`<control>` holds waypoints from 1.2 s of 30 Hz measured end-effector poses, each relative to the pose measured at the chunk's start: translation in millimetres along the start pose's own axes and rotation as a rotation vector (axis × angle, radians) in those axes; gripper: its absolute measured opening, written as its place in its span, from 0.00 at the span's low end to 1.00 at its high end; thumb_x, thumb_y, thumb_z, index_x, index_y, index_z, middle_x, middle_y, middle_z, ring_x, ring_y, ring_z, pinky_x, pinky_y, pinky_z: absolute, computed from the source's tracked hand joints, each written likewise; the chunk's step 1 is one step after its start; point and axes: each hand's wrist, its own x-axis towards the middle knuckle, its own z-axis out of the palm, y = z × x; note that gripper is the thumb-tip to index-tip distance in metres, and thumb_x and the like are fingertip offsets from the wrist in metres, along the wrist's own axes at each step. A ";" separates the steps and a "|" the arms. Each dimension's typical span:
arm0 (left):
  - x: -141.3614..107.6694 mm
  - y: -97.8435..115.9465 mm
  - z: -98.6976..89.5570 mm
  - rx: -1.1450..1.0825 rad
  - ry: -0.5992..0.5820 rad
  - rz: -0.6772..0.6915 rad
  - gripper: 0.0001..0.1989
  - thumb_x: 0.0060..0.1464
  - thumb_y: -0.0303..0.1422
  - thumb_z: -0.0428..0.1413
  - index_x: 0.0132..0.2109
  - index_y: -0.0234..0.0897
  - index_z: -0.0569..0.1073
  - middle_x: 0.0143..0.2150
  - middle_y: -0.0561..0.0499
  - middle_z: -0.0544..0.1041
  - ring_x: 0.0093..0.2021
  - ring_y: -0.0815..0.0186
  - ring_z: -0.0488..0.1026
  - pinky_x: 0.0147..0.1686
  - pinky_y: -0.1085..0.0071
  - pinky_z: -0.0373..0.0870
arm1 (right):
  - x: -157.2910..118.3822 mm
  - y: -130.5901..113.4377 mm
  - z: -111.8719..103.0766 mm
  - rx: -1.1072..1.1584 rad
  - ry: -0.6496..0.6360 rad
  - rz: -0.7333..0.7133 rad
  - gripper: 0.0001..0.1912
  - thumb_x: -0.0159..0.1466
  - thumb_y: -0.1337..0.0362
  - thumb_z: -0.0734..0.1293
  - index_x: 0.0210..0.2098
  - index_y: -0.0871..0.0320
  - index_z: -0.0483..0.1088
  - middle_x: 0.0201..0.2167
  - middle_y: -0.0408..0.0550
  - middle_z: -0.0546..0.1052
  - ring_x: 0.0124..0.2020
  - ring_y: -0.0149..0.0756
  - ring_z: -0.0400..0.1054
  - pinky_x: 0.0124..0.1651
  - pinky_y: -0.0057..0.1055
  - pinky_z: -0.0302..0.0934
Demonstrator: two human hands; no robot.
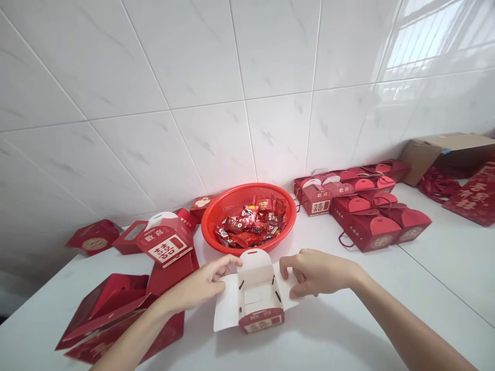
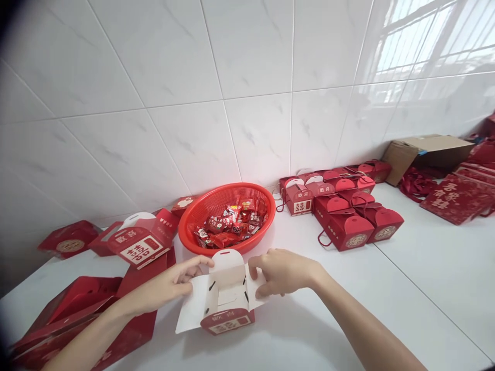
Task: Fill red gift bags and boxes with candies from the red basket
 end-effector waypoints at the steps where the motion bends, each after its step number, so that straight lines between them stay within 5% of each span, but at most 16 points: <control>1: 0.6 -3.5 0.0 -0.004 -0.017 -0.004 0.31 0.47 0.28 0.49 0.61 0.40 0.66 0.44 0.48 0.78 0.39 0.63 0.74 0.36 0.71 0.71 | 0.7 2.4 -4.4 0.059 -0.061 0.018 0.14 0.58 0.64 0.70 0.45 0.55 0.70 0.21 0.38 0.73 0.20 0.31 0.68 0.26 0.25 0.56; 4: -2.3 -3.5 -3.9 0.051 -0.034 0.034 0.28 0.52 0.30 0.50 0.62 0.44 0.66 0.50 0.47 0.77 0.46 0.61 0.74 0.44 0.69 0.72 | 8.1 10.2 -24.9 0.185 -0.087 -0.049 0.13 0.59 0.65 0.69 0.44 0.58 0.71 0.22 0.38 0.73 0.19 0.28 0.66 0.24 0.24 0.58; 7: -7.3 11.3 -13.7 0.195 0.051 0.082 0.20 0.59 0.38 0.51 0.58 0.47 0.73 0.58 0.48 0.74 0.54 0.59 0.72 0.51 0.66 0.70 | 29.5 20.5 -50.2 0.221 0.184 -0.214 0.07 0.62 0.63 0.67 0.39 0.59 0.72 0.29 0.43 0.76 0.26 0.30 0.70 0.31 0.25 0.62; 10: -3.5 30.9 -22.0 0.295 0.267 0.137 0.21 0.61 0.46 0.50 0.56 0.47 0.75 0.56 0.48 0.76 0.50 0.58 0.74 0.47 0.66 0.73 | 66.7 28.9 -66.8 0.150 0.461 -0.126 0.08 0.62 0.66 0.67 0.41 0.60 0.72 0.35 0.47 0.78 0.35 0.34 0.73 0.37 0.27 0.64; 12: 8.0 40.5 -23.0 0.292 0.379 0.167 0.21 0.61 0.47 0.50 0.55 0.45 0.76 0.55 0.48 0.77 0.50 0.57 0.75 0.47 0.65 0.73 | 94.4 31.0 -69.1 -0.022 0.456 0.001 0.14 0.58 0.65 0.72 0.44 0.60 0.73 0.38 0.49 0.78 0.39 0.38 0.73 0.38 0.28 0.63; 15: 36.4 45.1 -18.9 0.251 0.398 0.177 0.20 0.61 0.44 0.50 0.52 0.42 0.78 0.52 0.49 0.79 0.51 0.57 0.75 0.50 0.66 0.72 | 128.7 29.8 -62.3 -0.176 0.300 0.060 0.24 0.52 0.60 0.76 0.47 0.56 0.73 0.43 0.49 0.78 0.43 0.42 0.73 0.37 0.28 0.62; 18: 68.5 40.0 -15.4 0.293 0.331 0.143 0.17 0.59 0.38 0.51 0.48 0.40 0.80 0.47 0.50 0.82 0.47 0.58 0.78 0.48 0.68 0.72 | 147.2 28.7 -52.9 -0.223 0.236 0.089 0.19 0.52 0.61 0.75 0.43 0.54 0.75 0.42 0.47 0.79 0.42 0.41 0.73 0.34 0.27 0.61; 21: 95.2 31.1 -20.0 0.353 0.263 0.036 0.15 0.56 0.31 0.52 0.46 0.38 0.81 0.40 0.49 0.83 0.42 0.59 0.79 0.44 0.69 0.72 | 151.8 31.4 -50.0 -0.234 0.338 0.163 0.12 0.59 0.64 0.70 0.43 0.55 0.75 0.44 0.49 0.79 0.45 0.44 0.73 0.37 0.29 0.61; 23: 109.3 25.1 -28.3 0.387 0.271 -0.061 0.19 0.54 0.30 0.55 0.53 0.36 0.78 0.37 0.48 0.83 0.41 0.57 0.80 0.43 0.69 0.71 | 151.0 34.4 -51.0 -0.231 0.444 0.234 0.14 0.62 0.67 0.65 0.47 0.57 0.73 0.48 0.55 0.78 0.49 0.47 0.72 0.40 0.32 0.62; 26: 126.9 17.0 -45.5 0.478 0.348 -0.147 0.36 0.49 0.32 0.61 0.66 0.37 0.65 0.51 0.43 0.80 0.52 0.52 0.76 0.49 0.67 0.70 | 149.5 36.5 -51.3 -0.207 0.570 0.317 0.16 0.65 0.68 0.60 0.51 0.61 0.70 0.49 0.60 0.77 0.51 0.49 0.72 0.42 0.35 0.62; 29: 140.8 10.2 -62.5 0.558 0.426 -0.216 0.45 0.45 0.33 0.65 0.69 0.37 0.58 0.66 0.36 0.66 0.63 0.47 0.66 0.55 0.64 0.67 | 150.4 34.5 -47.5 -0.166 0.604 0.331 0.16 0.64 0.65 0.62 0.50 0.60 0.71 0.47 0.58 0.78 0.48 0.49 0.73 0.41 0.35 0.63; 36: 155.6 -0.8 -71.7 0.488 0.391 -0.089 0.28 0.45 0.33 0.65 0.56 0.40 0.74 0.55 0.45 0.78 0.54 0.54 0.75 0.52 0.69 0.69 | 156.1 37.0 -45.6 -0.084 0.651 0.347 0.14 0.63 0.62 0.65 0.47 0.57 0.73 0.45 0.55 0.79 0.49 0.49 0.72 0.42 0.33 0.63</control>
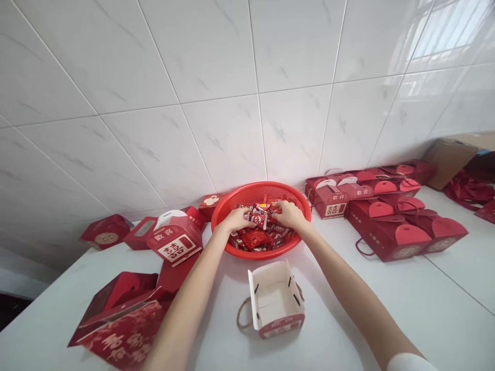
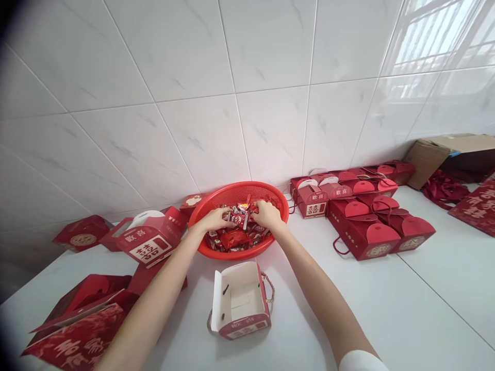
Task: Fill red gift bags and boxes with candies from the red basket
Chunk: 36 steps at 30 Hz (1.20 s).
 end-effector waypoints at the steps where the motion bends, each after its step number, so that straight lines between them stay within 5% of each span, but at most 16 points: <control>1: -0.1 -0.8 2.0 -0.021 0.034 0.007 0.25 0.45 0.34 0.65 0.53 0.39 0.76 0.51 0.46 0.80 0.51 0.55 0.76 0.49 0.69 0.70 | 1.3 1.1 -0.2 0.009 0.003 0.007 0.14 0.63 0.62 0.66 0.47 0.57 0.73 0.45 0.55 0.79 0.50 0.49 0.72 0.42 0.33 0.63; 7: -2.6 -8.1 9.5 -0.275 0.216 0.127 0.02 0.49 0.30 0.59 0.31 0.37 0.77 0.29 0.50 0.81 0.33 0.61 0.78 0.37 0.70 0.71 | 3.9 5.8 1.5 0.056 0.018 0.006 0.11 0.62 0.63 0.66 0.43 0.58 0.74 0.43 0.56 0.80 0.48 0.50 0.73 0.42 0.34 0.63; 11: -3.0 -7.3 9.4 -0.461 0.279 0.253 0.07 0.50 0.35 0.57 0.28 0.37 0.73 0.25 0.51 0.77 0.27 0.65 0.73 0.33 0.70 0.70 | 3.4 7.3 5.9 0.091 0.017 -0.048 0.14 0.62 0.63 0.67 0.47 0.58 0.72 0.44 0.55 0.79 0.48 0.48 0.73 0.44 0.34 0.63; 15: -4.0 -1.7 9.7 -0.667 0.286 0.320 0.14 0.51 0.44 0.57 0.34 0.36 0.72 0.28 0.51 0.76 0.27 0.67 0.71 0.29 0.72 0.70 | 2.2 6.4 7.7 0.257 0.068 -0.297 0.26 0.57 0.62 0.73 0.54 0.57 0.68 0.50 0.53 0.77 0.50 0.45 0.71 0.50 0.36 0.62; 18: -4.7 0.9 10.9 -0.716 0.304 0.356 0.15 0.51 0.45 0.57 0.35 0.37 0.72 0.33 0.50 0.76 0.31 0.66 0.73 0.31 0.71 0.72 | 1.1 4.9 6.8 0.319 0.095 -0.344 0.19 0.57 0.62 0.73 0.47 0.57 0.71 0.41 0.49 0.79 0.41 0.42 0.73 0.44 0.34 0.63; 23: -4.4 -1.2 11.0 -0.558 0.317 0.281 0.08 0.54 0.30 0.53 0.38 0.36 0.76 0.37 0.49 0.80 0.36 0.65 0.77 0.39 0.70 0.75 | 0.7 7.9 6.8 0.357 0.160 -0.203 0.08 0.54 0.66 0.72 0.32 0.56 0.69 0.25 0.41 0.75 0.28 0.37 0.70 0.33 0.30 0.58; 29: -5.4 -4.1 8.5 -0.146 -0.041 0.167 0.21 0.46 0.18 0.49 0.38 0.39 0.82 0.38 0.51 0.83 0.45 0.61 0.79 0.50 0.70 0.72 | 2.0 14.1 9.8 0.728 0.223 -0.145 0.11 0.53 0.64 0.71 0.32 0.54 0.65 0.20 0.38 0.73 0.25 0.38 0.71 0.29 0.31 0.62; 36: 0.4 -12.1 9.8 -0.016 0.176 -0.107 0.31 0.47 0.16 0.51 0.58 0.37 0.74 0.57 0.46 0.77 0.57 0.62 0.74 0.55 0.74 0.68 | 3.6 18.3 4.7 1.290 0.151 -0.028 0.22 0.45 0.61 0.77 0.32 0.53 0.62 0.23 0.40 0.77 0.28 0.40 0.76 0.32 0.33 0.68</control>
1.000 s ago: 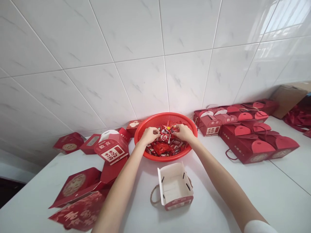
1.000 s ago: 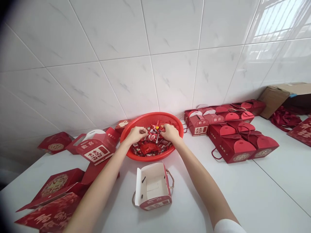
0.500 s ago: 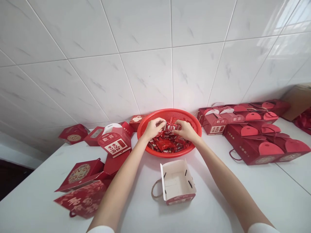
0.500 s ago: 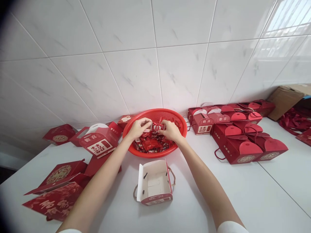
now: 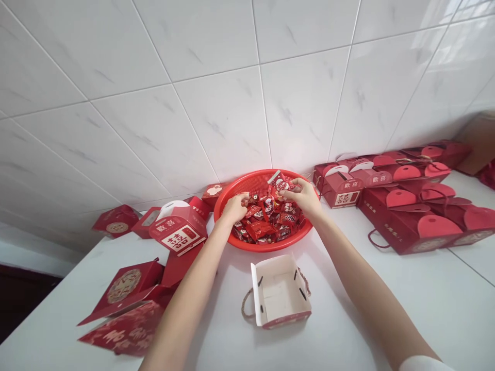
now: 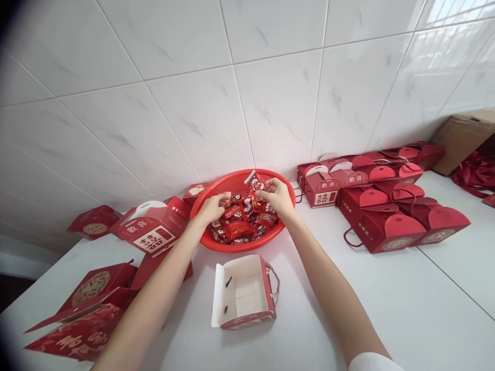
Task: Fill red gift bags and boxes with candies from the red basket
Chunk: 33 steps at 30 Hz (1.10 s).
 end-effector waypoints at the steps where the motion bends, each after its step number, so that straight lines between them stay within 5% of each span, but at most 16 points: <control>1: 1.7 -1.6 0.3 0.034 -0.010 -0.045 0.30 0.47 0.17 0.53 0.58 0.38 0.74 0.56 0.45 0.78 0.56 0.60 0.74 0.55 0.74 0.68 | 0.3 -1.2 -0.7 0.064 -0.007 0.023 0.23 0.44 0.61 0.78 0.32 0.54 0.62 0.24 0.41 0.78 0.28 0.40 0.76 0.33 0.32 0.69; 6: 9.6 -7.2 4.1 0.091 -0.114 -0.100 0.27 0.44 0.22 0.60 0.53 0.41 0.78 0.52 0.44 0.80 0.53 0.54 0.77 0.47 0.72 0.72 | 0.3 -6.5 -2.7 0.222 -0.054 0.059 0.27 0.41 0.62 0.79 0.38 0.55 0.69 0.27 0.41 0.79 0.30 0.37 0.77 0.38 0.33 0.71; 14: 17.7 -20.5 10.7 0.009 -0.133 0.033 0.24 0.36 0.35 0.68 0.46 0.42 0.80 0.44 0.46 0.83 0.46 0.51 0.80 0.41 0.70 0.73 | -3.1 -11.7 -2.7 0.225 -0.116 0.131 0.20 0.42 0.65 0.78 0.33 0.57 0.71 0.29 0.42 0.80 0.30 0.35 0.76 0.36 0.31 0.72; 18: 22.5 -26.4 12.5 -0.177 0.038 0.043 0.11 0.47 0.32 0.60 0.40 0.40 0.81 0.37 0.47 0.84 0.42 0.54 0.80 0.40 0.69 0.73 | -5.1 -14.0 -1.2 0.265 -0.132 0.136 0.17 0.43 0.64 0.77 0.32 0.58 0.73 0.32 0.46 0.81 0.36 0.40 0.77 0.36 0.33 0.73; 23: 17.8 -20.3 8.4 -0.431 0.274 0.014 0.16 0.53 0.28 0.52 0.47 0.38 0.79 0.52 0.46 0.80 0.53 0.59 0.76 0.55 0.66 0.69 | -7.5 -13.7 -1.3 0.245 -0.163 0.154 0.15 0.46 0.62 0.77 0.32 0.59 0.74 0.34 0.49 0.81 0.38 0.41 0.76 0.35 0.32 0.73; 30: 4.3 -6.3 -0.2 -0.583 0.523 -0.016 0.26 0.55 0.35 0.58 0.61 0.41 0.68 0.65 0.43 0.69 0.62 0.57 0.68 0.60 0.63 0.65 | -10.3 -15.3 0.5 0.204 -0.154 0.154 0.18 0.44 0.60 0.79 0.32 0.59 0.76 0.34 0.49 0.81 0.36 0.40 0.76 0.35 0.32 0.72; 33: 1.9 -3.8 -2.2 -0.560 0.444 0.010 0.18 0.54 0.30 0.56 0.53 0.39 0.75 0.57 0.44 0.76 0.55 0.58 0.74 0.57 0.63 0.69 | -11.7 -16.5 1.9 0.194 -0.144 0.154 0.18 0.43 0.59 0.79 0.32 0.58 0.76 0.32 0.47 0.81 0.33 0.40 0.76 0.32 0.31 0.72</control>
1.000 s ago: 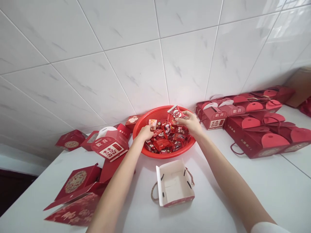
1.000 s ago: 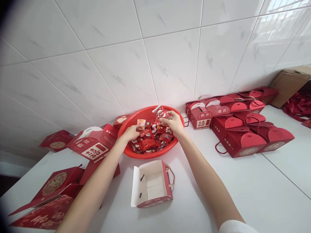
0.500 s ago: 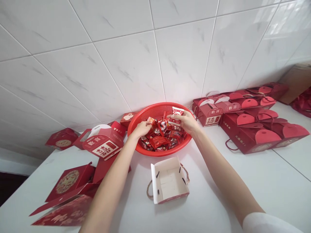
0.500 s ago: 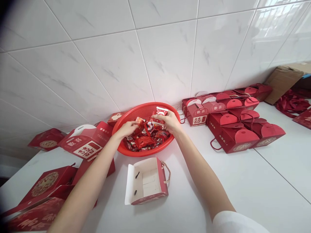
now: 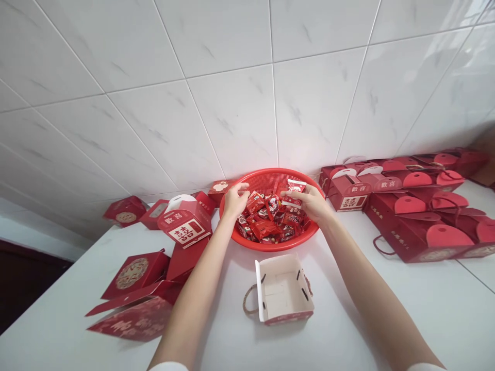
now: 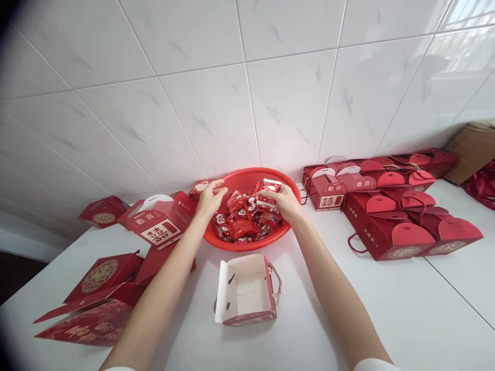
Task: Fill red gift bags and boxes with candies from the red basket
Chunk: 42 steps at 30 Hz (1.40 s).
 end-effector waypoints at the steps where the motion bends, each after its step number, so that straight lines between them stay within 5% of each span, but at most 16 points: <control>1: -0.7 0.4 0.1 0.013 -0.063 0.007 0.16 0.54 0.28 0.53 0.48 0.38 0.77 0.52 0.45 0.79 0.50 0.59 0.77 0.54 0.63 0.71 | -0.4 -0.1 0.3 -0.006 0.004 0.004 0.18 0.43 0.59 0.79 0.32 0.58 0.76 0.32 0.47 0.81 0.33 0.39 0.76 0.32 0.31 0.72; 4: -4.0 -0.4 1.9 0.116 -0.325 -0.008 0.16 0.52 0.24 0.48 0.37 0.37 0.81 0.37 0.48 0.83 0.40 0.61 0.80 0.46 0.67 0.74 | -1.0 0.0 0.2 -0.029 0.010 0.012 0.17 0.43 0.59 0.79 0.31 0.59 0.76 0.33 0.48 0.81 0.33 0.39 0.76 0.31 0.31 0.71; 7: -6.7 -2.6 3.6 0.272 -0.543 -0.067 0.17 0.47 0.21 0.50 0.35 0.39 0.82 0.34 0.48 0.83 0.41 0.57 0.81 0.45 0.68 0.74 | -0.9 0.6 -0.2 -0.045 0.003 0.010 0.16 0.44 0.59 0.78 0.30 0.59 0.75 0.33 0.48 0.81 0.32 0.40 0.76 0.32 0.31 0.72; 9: -6.3 -3.3 3.6 0.319 -0.519 -0.054 0.23 0.44 0.19 0.51 0.43 0.41 0.82 0.44 0.48 0.83 0.49 0.54 0.78 0.50 0.66 0.72 | -0.8 1.1 -0.1 -0.045 0.002 0.000 0.16 0.45 0.60 0.78 0.30 0.58 0.74 0.32 0.48 0.81 0.33 0.39 0.76 0.32 0.31 0.72; 12: -2.1 -2.4 1.3 0.345 -0.308 -0.011 0.30 0.47 0.19 0.50 0.57 0.40 0.75 0.58 0.46 0.76 0.59 0.55 0.72 0.58 0.64 0.67 | -1.2 1.5 0.4 -0.042 0.000 -0.003 0.16 0.45 0.61 0.78 0.31 0.58 0.73 0.31 0.47 0.81 0.32 0.39 0.76 0.32 0.31 0.72; 16: 3.8 -3.5 -2.1 0.402 -0.156 -0.039 0.24 0.51 0.21 0.47 0.52 0.37 0.77 0.54 0.45 0.79 0.56 0.58 0.75 0.56 0.64 0.69 | -3.2 1.0 1.1 -0.035 0.009 -0.001 0.17 0.45 0.61 0.77 0.32 0.58 0.73 0.31 0.47 0.81 0.31 0.38 0.76 0.31 0.31 0.72; 18: 4.2 -7.3 -2.2 0.435 -0.193 -0.036 0.21 0.51 0.22 0.47 0.46 0.39 0.80 0.48 0.46 0.82 0.51 0.59 0.77 0.52 0.65 0.72 | -4.2 0.6 1.2 -0.037 0.010 0.009 0.17 0.45 0.61 0.77 0.32 0.58 0.73 0.31 0.47 0.81 0.32 0.40 0.77 0.32 0.32 0.73; 22: 2.4 -17.3 1.6 0.529 -0.448 -0.035 0.10 0.44 0.25 0.54 0.28 0.39 0.81 0.31 0.46 0.82 0.37 0.56 0.80 0.41 0.68 0.74 | -4.7 0.8 1.0 -0.036 0.007 0.006 0.18 0.44 0.61 0.78 0.33 0.58 0.73 0.33 0.48 0.81 0.37 0.43 0.78 0.34 0.33 0.74; 28: 4.6 -19.7 10.4 0.541 -0.621 0.038 0.15 0.39 0.26 0.59 0.38 0.44 0.81 0.51 0.46 0.80 0.53 0.54 0.76 0.49 0.71 0.71 | -6.0 1.0 2.3 -0.049 -0.002 0.020 0.18 0.44 0.61 0.78 0.33 0.57 0.73 0.33 0.47 0.81 0.35 0.41 0.77 0.34 0.34 0.74; 32: 7.5 -18.1 10.9 0.557 -0.674 0.024 0.16 0.40 0.33 0.62 0.41 0.43 0.80 0.50 0.45 0.80 0.50 0.51 0.77 0.47 0.68 0.72 | -7.3 0.9 2.9 -0.059 -0.008 0.022 0.17 0.44 0.61 0.78 0.32 0.58 0.73 0.34 0.48 0.81 0.36 0.40 0.77 0.36 0.33 0.74; 38: 8.0 -12.6 7.1 0.502 -0.749 0.001 0.11 0.37 0.37 0.64 0.33 0.42 0.79 0.36 0.50 0.82 0.36 0.58 0.79 0.33 0.73 0.71 | -5.3 4.2 2.0 -0.048 -0.003 0.015 0.18 0.45 0.60 0.78 0.33 0.58 0.73 0.33 0.47 0.81 0.35 0.40 0.77 0.36 0.33 0.73; 40: 5.8 -8.4 6.2 0.461 -0.800 0.008 0.06 0.39 0.36 0.64 0.25 0.40 0.76 0.27 0.53 0.79 0.28 0.62 0.75 0.27 0.74 0.67 | -4.8 5.2 2.2 -0.035 0.000 0.017 0.18 0.44 0.60 0.78 0.32 0.58 0.73 0.32 0.47 0.81 0.34 0.39 0.77 0.35 0.33 0.73; 42: 3.2 -3.7 4.8 0.423 -0.850 0.023 0.12 0.40 0.36 0.63 0.18 0.39 0.70 0.18 0.55 0.72 0.20 0.66 0.69 0.21 0.74 0.62 | -4.8 5.4 3.0 -0.025 0.005 0.016 0.18 0.44 0.61 0.79 0.32 0.59 0.73 0.31 0.47 0.81 0.31 0.39 0.76 0.33 0.33 0.72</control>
